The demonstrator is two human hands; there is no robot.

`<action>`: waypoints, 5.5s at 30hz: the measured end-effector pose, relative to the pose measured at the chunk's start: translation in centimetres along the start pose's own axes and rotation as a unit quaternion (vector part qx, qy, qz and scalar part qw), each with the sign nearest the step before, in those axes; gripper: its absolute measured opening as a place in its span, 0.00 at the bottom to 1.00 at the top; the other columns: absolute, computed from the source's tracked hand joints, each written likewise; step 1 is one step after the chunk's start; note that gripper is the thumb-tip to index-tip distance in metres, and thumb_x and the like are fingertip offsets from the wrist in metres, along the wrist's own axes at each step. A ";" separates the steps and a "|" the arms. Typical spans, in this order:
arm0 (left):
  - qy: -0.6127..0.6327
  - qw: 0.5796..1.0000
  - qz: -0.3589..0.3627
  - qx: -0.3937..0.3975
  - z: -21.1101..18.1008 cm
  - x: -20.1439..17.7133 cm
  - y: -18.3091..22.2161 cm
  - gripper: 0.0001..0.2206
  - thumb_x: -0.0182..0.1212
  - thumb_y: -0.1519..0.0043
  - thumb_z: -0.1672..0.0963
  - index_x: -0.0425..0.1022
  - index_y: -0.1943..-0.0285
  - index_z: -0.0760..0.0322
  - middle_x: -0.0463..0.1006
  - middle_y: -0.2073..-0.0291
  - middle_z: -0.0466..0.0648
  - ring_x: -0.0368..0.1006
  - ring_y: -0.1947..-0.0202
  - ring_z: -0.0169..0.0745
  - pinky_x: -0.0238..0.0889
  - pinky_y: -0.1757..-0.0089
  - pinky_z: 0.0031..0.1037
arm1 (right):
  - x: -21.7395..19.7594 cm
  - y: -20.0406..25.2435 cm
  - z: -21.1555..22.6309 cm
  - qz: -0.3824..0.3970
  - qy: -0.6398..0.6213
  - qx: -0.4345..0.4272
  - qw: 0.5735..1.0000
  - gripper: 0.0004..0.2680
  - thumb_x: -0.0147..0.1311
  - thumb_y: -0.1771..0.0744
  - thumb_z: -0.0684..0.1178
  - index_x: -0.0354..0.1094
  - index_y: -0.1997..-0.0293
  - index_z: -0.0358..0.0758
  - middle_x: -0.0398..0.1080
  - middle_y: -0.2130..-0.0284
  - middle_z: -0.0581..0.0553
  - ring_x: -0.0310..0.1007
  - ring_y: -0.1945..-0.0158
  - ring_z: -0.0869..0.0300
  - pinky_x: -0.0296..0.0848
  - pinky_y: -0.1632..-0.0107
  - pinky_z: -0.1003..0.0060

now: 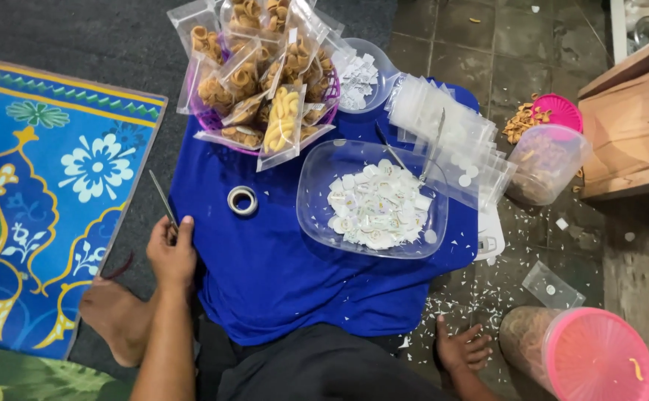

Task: Cutting small paper slips from a continuous strip using scissors and collecting them in a bowl

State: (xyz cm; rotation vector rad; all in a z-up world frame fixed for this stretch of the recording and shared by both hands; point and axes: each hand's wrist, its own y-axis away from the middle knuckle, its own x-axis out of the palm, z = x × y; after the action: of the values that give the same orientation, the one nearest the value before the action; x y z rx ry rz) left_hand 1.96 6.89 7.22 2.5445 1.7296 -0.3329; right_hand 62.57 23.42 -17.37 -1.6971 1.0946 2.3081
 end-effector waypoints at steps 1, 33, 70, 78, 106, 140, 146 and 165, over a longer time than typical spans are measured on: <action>0.000 1.000 -0.003 0.000 -0.1 0.0 -0.1 0.19 0.62 0.33 0.58 0.69 0.37 0.80 0.80 0.57 0.55 0.76 0.61 0.37 0.68 0.58 0.21 | 0.0 -0.1 0.0 0.000 0.001 -0.003 1.000 0.47 0.27 0.42 0.88 0.13 0.22 0.48 0.11 0.24 0.37 0.08 0.22 0.39 0.18 0.28 0.37; -0.173 0.980 0.071 -0.068 -4.8 -0.3 -2.6 0.19 0.62 0.35 0.54 0.73 0.38 0.71 0.75 0.63 0.50 0.71 0.66 0.40 0.66 0.60 0.27 | 1.4 -0.6 -0.8 -0.049 0.015 -0.012 0.999 0.49 0.21 0.45 0.92 0.17 0.22 0.51 0.15 0.23 0.38 0.11 0.22 0.39 0.19 0.28 0.34; -0.248 0.958 -0.019 0.144 -0.6 -11.3 -8.7 0.10 0.70 0.33 0.63 0.76 0.47 0.80 0.78 0.54 0.61 0.73 0.61 0.51 0.69 0.58 0.36 | -1.2 2.0 2.1 -0.192 -0.083 -0.103 0.972 0.40 0.54 0.40 0.72 0.46 0.23 0.36 0.47 0.30 0.20 0.50 0.31 0.25 0.45 0.32 0.35; 0.033 0.962 0.182 0.198 -15.7 -2.9 -0.4 0.10 0.61 0.42 0.67 0.83 0.61 0.61 0.79 0.68 0.51 0.75 0.65 0.52 0.65 0.59 0.34 | -15.5 22.1 19.6 -0.475 -0.247 -0.526 0.661 0.05 0.60 0.33 0.32 0.75 0.58 0.34 0.74 0.56 0.38 0.73 0.50 0.46 0.67 0.42 0.52; 0.165 0.791 0.449 0.381 -14.4 5.2 12.5 0.15 0.54 0.39 0.66 0.74 0.44 0.74 0.80 0.51 0.62 0.76 0.46 0.67 0.69 0.46 0.50 | -8.6 32.4 21.1 0.067 -0.351 -0.676 0.644 0.09 0.71 0.41 0.46 0.73 0.70 0.36 0.72 0.78 0.41 0.73 0.77 0.52 0.73 0.74 0.56; -0.013 0.862 0.126 0.490 -13.9 2.5 1.8 0.04 0.70 0.37 0.60 0.83 0.55 0.60 0.83 0.63 0.41 0.80 0.61 0.44 0.65 0.54 0.32 | -11.1 36.9 22.4 0.114 -0.393 -0.572 0.711 0.11 0.71 0.39 0.45 0.79 0.56 0.34 0.79 0.74 0.39 0.76 0.77 0.56 0.75 0.70 0.64; -0.013 0.864 0.135 0.485 -13.8 2.8 2.4 0.04 0.70 0.38 0.59 0.83 0.55 0.60 0.83 0.63 0.40 0.80 0.61 0.43 0.64 0.54 0.32 | -11.1 36.9 22.4 0.111 -0.396 -0.577 0.706 0.11 0.71 0.39 0.44 0.79 0.56 0.33 0.80 0.74 0.39 0.76 0.77 0.56 0.75 0.70 0.64; -0.057 0.722 0.186 0.665 -22.6 7.2 0.4 0.11 0.65 0.39 0.65 0.81 0.50 0.59 0.79 0.65 0.44 0.79 0.67 0.42 0.68 0.64 0.28 | -11.2 36.3 22.5 0.108 -0.387 -0.594 0.697 0.11 0.69 0.38 0.43 0.78 0.55 0.32 0.80 0.71 0.40 0.76 0.77 0.56 0.75 0.70 0.64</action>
State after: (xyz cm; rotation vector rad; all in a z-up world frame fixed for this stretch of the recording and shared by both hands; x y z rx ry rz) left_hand 8.28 16.89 27.80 3.3256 0.8372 -2.3141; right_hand 32.48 13.27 13.23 -0.2931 -0.5730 3.5800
